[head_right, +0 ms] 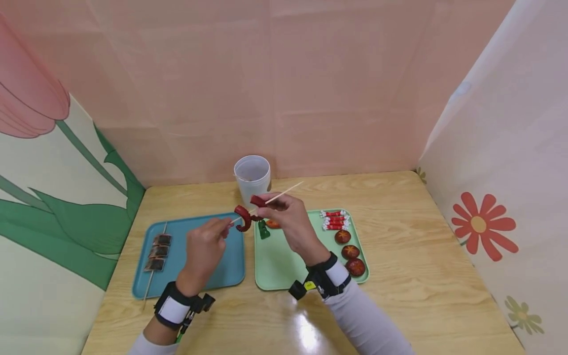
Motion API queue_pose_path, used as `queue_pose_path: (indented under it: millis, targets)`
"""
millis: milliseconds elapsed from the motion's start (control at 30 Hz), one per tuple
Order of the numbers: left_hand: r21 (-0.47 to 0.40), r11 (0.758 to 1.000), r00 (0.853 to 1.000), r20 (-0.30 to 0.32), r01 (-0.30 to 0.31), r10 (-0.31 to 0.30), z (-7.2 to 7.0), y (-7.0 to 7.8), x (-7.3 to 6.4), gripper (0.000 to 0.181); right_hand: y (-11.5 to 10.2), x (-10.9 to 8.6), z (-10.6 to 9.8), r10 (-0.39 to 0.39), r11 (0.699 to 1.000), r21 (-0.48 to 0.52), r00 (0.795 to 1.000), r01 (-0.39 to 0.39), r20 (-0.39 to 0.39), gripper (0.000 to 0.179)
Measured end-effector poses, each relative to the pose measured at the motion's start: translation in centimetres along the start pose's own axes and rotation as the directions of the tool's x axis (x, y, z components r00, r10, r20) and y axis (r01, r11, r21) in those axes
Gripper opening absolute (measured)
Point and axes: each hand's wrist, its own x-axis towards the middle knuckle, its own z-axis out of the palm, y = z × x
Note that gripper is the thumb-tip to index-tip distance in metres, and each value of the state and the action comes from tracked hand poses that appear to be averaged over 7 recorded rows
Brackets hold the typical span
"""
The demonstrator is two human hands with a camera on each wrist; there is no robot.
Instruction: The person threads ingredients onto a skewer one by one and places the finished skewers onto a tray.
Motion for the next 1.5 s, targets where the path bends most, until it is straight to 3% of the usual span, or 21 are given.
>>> queue_pose_path:
  millis: [100, 133, 167, 233, 300, 367, 433, 500, 600, 733, 900, 1133, 1233, 1333, 1433, 1500]
  targets:
    - [0.003, 1.0, 1.0, -0.01, 0.005, -0.005, 0.0, -0.1, -0.2, 0.04, 0.1, -0.1, -1.7, 0.053, 0.98, -0.193, 0.998, -0.044, 0.041, 0.039]
    - [0.005, 1.0, 1.0, -0.015, 0.007, -0.007, 0.0, -0.2, -0.3, 0.04, 0.3, -0.2, -2.4, 0.074, 0.954, -0.295, 0.996, -0.056, 0.052, 0.041]
    - [0.01, 1.0, 1.0, -0.02, 0.009, -0.009, -0.1, -0.3, -0.3, 0.041, 0.7, -0.2, -3.3, 0.097, 0.908, -0.415, 0.993, -0.063, 0.062, 0.041]
    - [0.021, 1.0, 0.999, -0.033, 0.009, -0.008, -0.2, -0.5, -0.5, 0.04, 1.7, -0.5, -4.9, 0.13, 0.767, -0.64, 0.987, -0.043, 0.09, 0.04]
    - [0.034, 0.999, 0.999, -0.045, 0.009, -0.008, -0.3, -0.7, -0.6, 0.038, 3.4, -0.9, -6.4, 0.143, 0.584, -0.812, 0.983, 0.008, 0.113, 0.037]
    - [0.049, 0.999, 0.998, -0.057, 0.011, -0.009, -0.3, -1.0, -0.8, 0.037, 5.3, -1.4, -7.7, 0.135, 0.396, -0.916, 0.983, 0.062, 0.125, 0.036]
    - [0.056, 0.998, 0.998, -0.064, 0.016, -0.012, -0.4, -1.2, -0.9, 0.036, 7.1, -1.9, -8.6, 0.112, 0.26, -0.961, 0.985, 0.097, 0.13, 0.039]
    - [0.059, 0.998, 0.997, -0.071, 0.021, -0.017, -0.4, -1.3, -1.0, 0.031, 8.5, -2.4, -9.4, 0.084, 0.185, -0.976, 0.988, 0.116, 0.134, 0.04]
    - [0.061, 0.998, 0.997, -0.078, 0.024, -0.019, -0.4, -1.3, -0.9, 0.024, 10.0, -2.8, -10.1, 0.023, 0.122, -0.98, 0.986, 0.158, 0.162, 0.031]
    - [0.071, 0.997, 0.997, -0.075, 0.031, -0.025, -0.5, -1.2, -0.9, 0.02, 11.3, -3.0, -10.7, -0.033, 0.088, -0.981, 0.985, 0.173, 0.171, 0.013]
    - [0.069, 0.997, 0.998, -0.057, 0.038, -0.034, -0.6, -1.1, -1.0, 0.021, 12.1, -2.8, -10.9, -0.066, 0.114, -0.984, 0.989, 0.137, 0.13, 0.014]
    - [0.065, 0.997, 0.998, -0.059, 0.037, -0.034, -0.5, -1.2, -0.9, 0.019, 12.6, -2.6, -11.1, -0.156, 0.094, -0.981, 0.976, 0.167, 0.152, 0.015]
    - [0.062, 0.997, 0.998, -0.053, 0.039, -0.035, -0.5, -1.2, -0.8, 0.018, 12.5, -2.5, -11.1, -0.132, 0.12, -0.982, 0.982, 0.148, 0.132, 0.014]
    - [0.066, 0.997, 0.998, -0.049, 0.039, -0.036, -0.6, -1.1, -0.7, 0.019, 12.1, -2.3, -11.1, -0.07, 0.17, -0.979, 0.992, 0.112, 0.101, 0.014]
    - [0.072, 0.996, 0.998, -0.043, 0.044, -0.041, -0.6, -1.0, -0.8, 0.018, 11.6, -1.6, -11.1, -0.028, 0.235, -0.968, 0.996, 0.091, 0.086, 0.012]
    - [0.075, 0.996, 0.998, -0.039, 0.049, -0.046, -0.6, -1.0, -0.9, 0.016, 11.0, -1.1, -10.9, -0.035, 0.296, -0.951, 0.996, 0.092, 0.086, 0.011]
